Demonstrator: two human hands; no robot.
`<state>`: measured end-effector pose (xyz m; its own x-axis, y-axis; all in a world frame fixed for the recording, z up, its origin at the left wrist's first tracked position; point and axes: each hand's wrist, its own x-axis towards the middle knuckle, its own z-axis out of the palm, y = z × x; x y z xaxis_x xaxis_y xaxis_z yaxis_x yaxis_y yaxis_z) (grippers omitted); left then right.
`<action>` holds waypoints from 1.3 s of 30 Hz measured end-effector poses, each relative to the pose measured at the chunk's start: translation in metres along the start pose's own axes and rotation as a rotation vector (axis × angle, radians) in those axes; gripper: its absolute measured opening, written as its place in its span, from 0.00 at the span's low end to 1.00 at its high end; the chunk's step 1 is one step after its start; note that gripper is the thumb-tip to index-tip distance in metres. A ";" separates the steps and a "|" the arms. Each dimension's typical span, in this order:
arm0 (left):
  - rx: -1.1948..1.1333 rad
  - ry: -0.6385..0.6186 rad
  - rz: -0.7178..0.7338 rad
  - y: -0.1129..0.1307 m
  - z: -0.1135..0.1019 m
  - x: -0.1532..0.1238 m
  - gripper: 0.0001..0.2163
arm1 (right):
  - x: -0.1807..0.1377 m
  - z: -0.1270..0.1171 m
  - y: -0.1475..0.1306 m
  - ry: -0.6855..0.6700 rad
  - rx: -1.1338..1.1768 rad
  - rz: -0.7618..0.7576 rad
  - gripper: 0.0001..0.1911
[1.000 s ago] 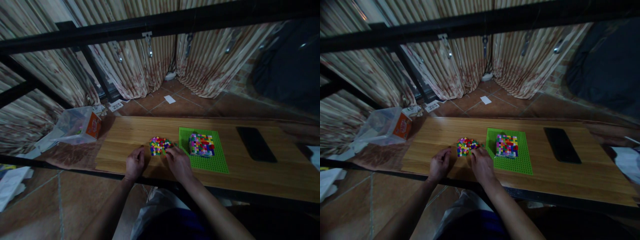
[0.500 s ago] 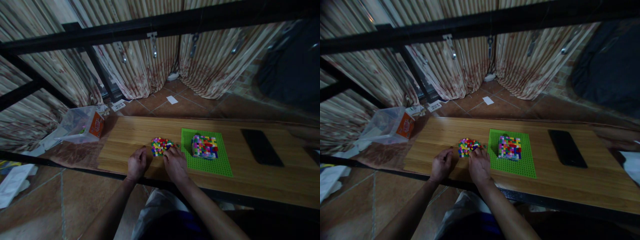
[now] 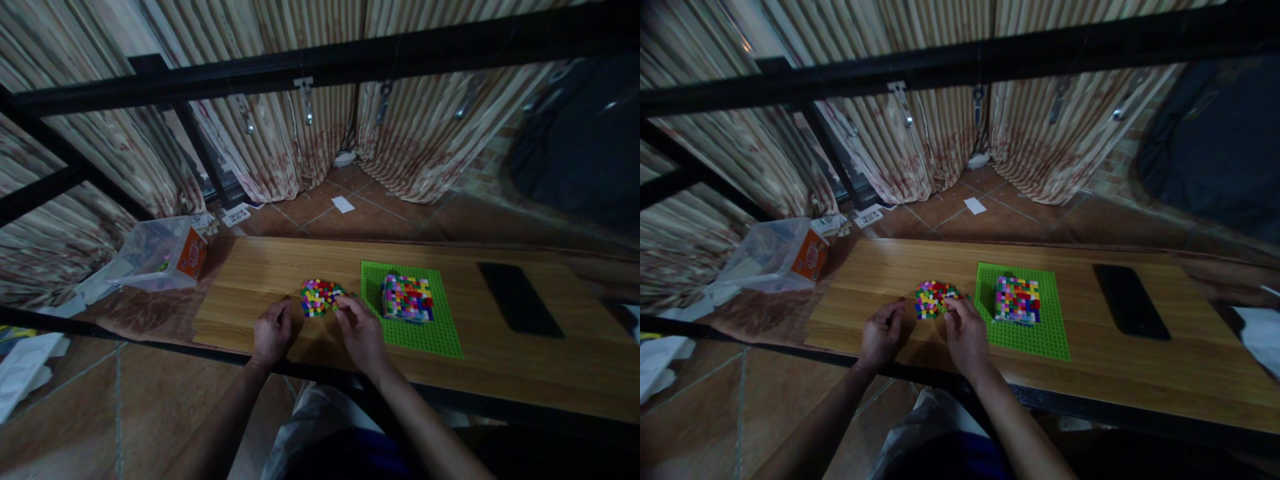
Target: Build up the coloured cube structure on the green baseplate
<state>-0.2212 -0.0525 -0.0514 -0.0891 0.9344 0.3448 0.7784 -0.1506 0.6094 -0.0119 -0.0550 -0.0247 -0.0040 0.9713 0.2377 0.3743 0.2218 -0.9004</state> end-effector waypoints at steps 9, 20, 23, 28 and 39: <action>-0.102 0.000 -0.044 0.005 -0.006 0.001 0.12 | -0.002 -0.014 -0.018 -0.070 1.065 0.629 0.19; -0.790 -0.296 -0.206 0.090 0.000 -0.001 0.10 | -0.019 -0.012 -0.023 -0.092 1.134 0.734 0.17; -0.811 -0.302 -0.237 0.093 0.004 -0.001 0.09 | -0.021 -0.011 -0.026 -0.069 1.050 0.642 0.15; -0.756 -0.317 -0.240 0.100 0.005 -0.004 0.11 | -0.019 -0.009 -0.031 0.029 0.862 0.462 0.13; -0.689 -0.363 -0.209 0.108 0.015 -0.005 0.10 | -0.023 -0.020 -0.024 0.082 0.927 0.508 0.13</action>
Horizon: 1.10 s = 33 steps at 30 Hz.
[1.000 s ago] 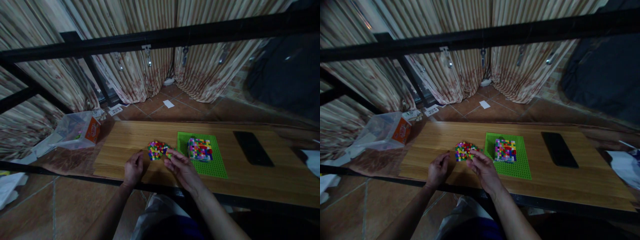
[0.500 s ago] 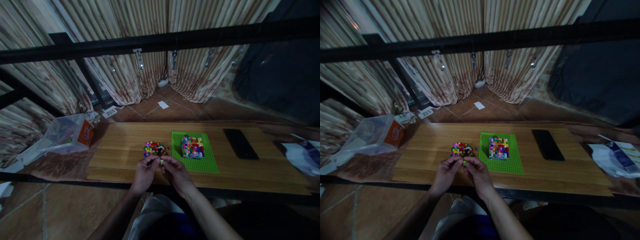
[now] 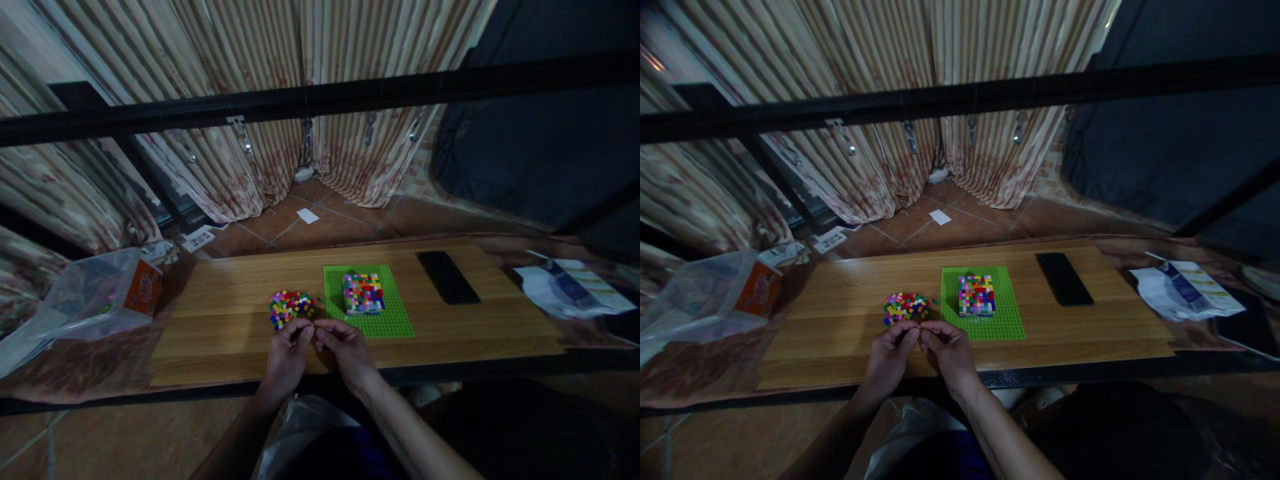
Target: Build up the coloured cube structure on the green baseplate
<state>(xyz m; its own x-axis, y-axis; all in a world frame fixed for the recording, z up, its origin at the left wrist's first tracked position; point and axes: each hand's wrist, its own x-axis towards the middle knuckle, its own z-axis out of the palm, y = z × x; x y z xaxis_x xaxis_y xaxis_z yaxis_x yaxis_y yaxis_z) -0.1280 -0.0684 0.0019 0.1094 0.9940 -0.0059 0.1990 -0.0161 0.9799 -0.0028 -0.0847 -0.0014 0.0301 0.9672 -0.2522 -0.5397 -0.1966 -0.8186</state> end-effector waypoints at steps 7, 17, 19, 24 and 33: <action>0.189 0.035 0.051 -0.010 -0.003 0.010 0.10 | -0.006 -0.009 -0.007 0.050 0.144 0.035 0.17; 0.794 0.035 0.347 -0.039 -0.021 0.022 0.11 | -0.013 -0.066 -0.033 0.252 -0.115 -0.138 0.19; 0.833 0.028 0.370 -0.040 -0.020 0.023 0.11 | -0.012 -0.073 -0.039 0.306 -0.234 -0.207 0.19; 0.871 0.011 0.346 -0.038 -0.020 0.024 0.10 | -0.011 -0.086 -0.052 0.354 -0.434 -0.320 0.22; 0.876 0.024 0.333 -0.038 -0.019 0.023 0.08 | -0.007 -0.098 -0.063 0.354 -0.829 -0.472 0.23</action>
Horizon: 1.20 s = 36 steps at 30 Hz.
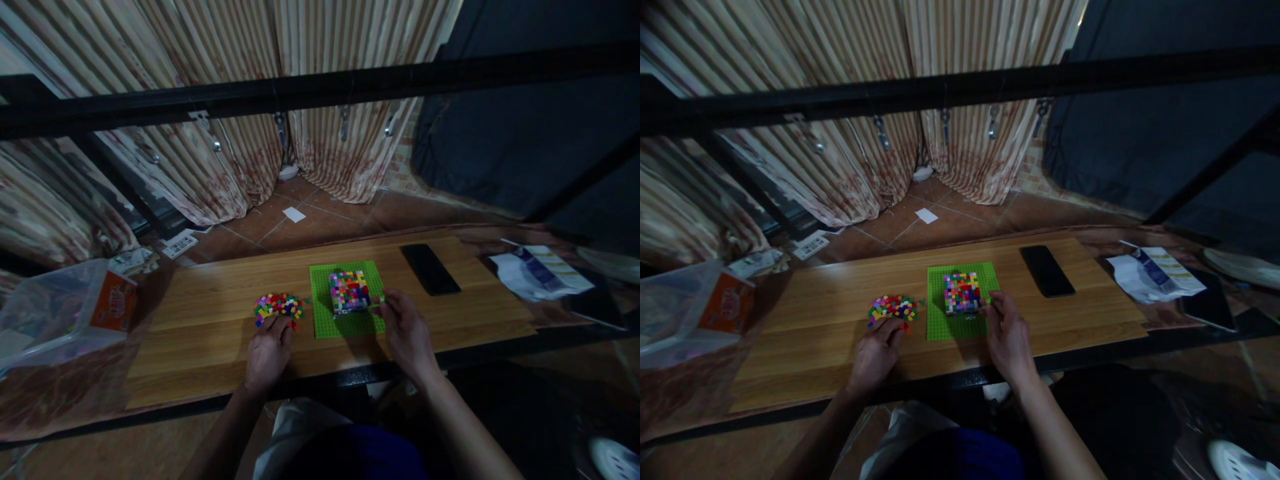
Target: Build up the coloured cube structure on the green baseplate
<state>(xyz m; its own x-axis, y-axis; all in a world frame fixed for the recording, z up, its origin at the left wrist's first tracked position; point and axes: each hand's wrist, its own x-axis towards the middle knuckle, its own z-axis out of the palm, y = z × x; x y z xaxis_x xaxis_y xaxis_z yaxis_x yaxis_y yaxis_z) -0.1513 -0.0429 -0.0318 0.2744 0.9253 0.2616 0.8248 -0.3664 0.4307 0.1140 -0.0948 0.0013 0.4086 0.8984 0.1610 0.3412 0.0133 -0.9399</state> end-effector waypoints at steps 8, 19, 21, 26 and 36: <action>0.002 0.008 0.006 0.001 0.001 -0.003 0.09 | 0.011 -0.005 0.008 0.111 -0.227 -0.025 0.23; -0.024 0.080 0.045 -0.008 0.007 -0.012 0.11 | 0.024 0.015 0.018 0.117 -0.192 -0.219 0.17; -0.029 0.088 0.052 -0.008 0.006 -0.012 0.11 | 0.028 0.018 0.021 0.112 -0.191 -0.229 0.16; -0.078 0.088 0.084 -0.003 0.000 -0.010 0.10 | 0.035 0.019 0.025 0.080 -0.188 -0.212 0.15; -0.152 0.088 0.088 0.006 -0.008 -0.004 0.08 | 0.039 0.034 0.032 0.165 0.151 -0.011 0.09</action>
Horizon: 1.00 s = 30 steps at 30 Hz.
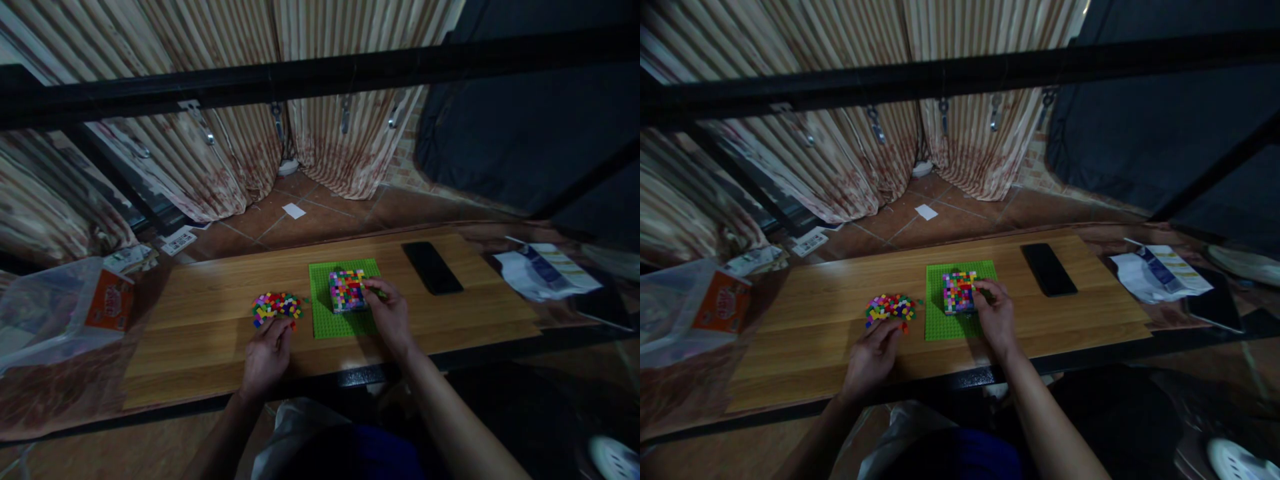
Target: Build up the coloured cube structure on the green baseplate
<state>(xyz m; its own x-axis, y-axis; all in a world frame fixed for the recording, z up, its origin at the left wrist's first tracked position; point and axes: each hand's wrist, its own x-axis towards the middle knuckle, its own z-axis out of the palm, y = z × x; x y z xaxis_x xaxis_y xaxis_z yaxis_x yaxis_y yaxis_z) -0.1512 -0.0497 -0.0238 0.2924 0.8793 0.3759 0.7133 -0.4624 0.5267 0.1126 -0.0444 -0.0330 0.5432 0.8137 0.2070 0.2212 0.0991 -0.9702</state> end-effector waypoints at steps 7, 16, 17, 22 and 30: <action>-0.007 0.043 -0.015 -0.008 -0.002 -0.004 0.09 | 0.000 0.013 -0.007 0.053 0.282 0.247 0.10; -0.020 0.039 -0.059 -0.013 -0.003 -0.004 0.08 | 0.011 0.023 -0.015 0.161 0.387 0.413 0.11; -0.019 0.038 -0.059 -0.014 -0.003 -0.004 0.08 | 0.012 0.024 -0.016 0.163 0.388 0.419 0.11; -0.028 0.038 -0.077 -0.010 -0.008 -0.004 0.08 | 0.011 0.024 -0.020 0.152 0.407 0.413 0.12; -0.055 0.058 -0.132 -0.005 -0.017 -0.007 0.08 | 0.006 -0.030 -0.013 0.207 0.233 0.271 0.17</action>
<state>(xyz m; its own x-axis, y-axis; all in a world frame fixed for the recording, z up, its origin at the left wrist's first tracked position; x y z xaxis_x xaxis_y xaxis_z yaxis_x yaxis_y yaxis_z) -0.1677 -0.0556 -0.0160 0.1597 0.9256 0.3431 0.7064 -0.3500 0.6152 0.1372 -0.0583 -0.0159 0.7133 0.6982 -0.0619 -0.1288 0.0438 -0.9907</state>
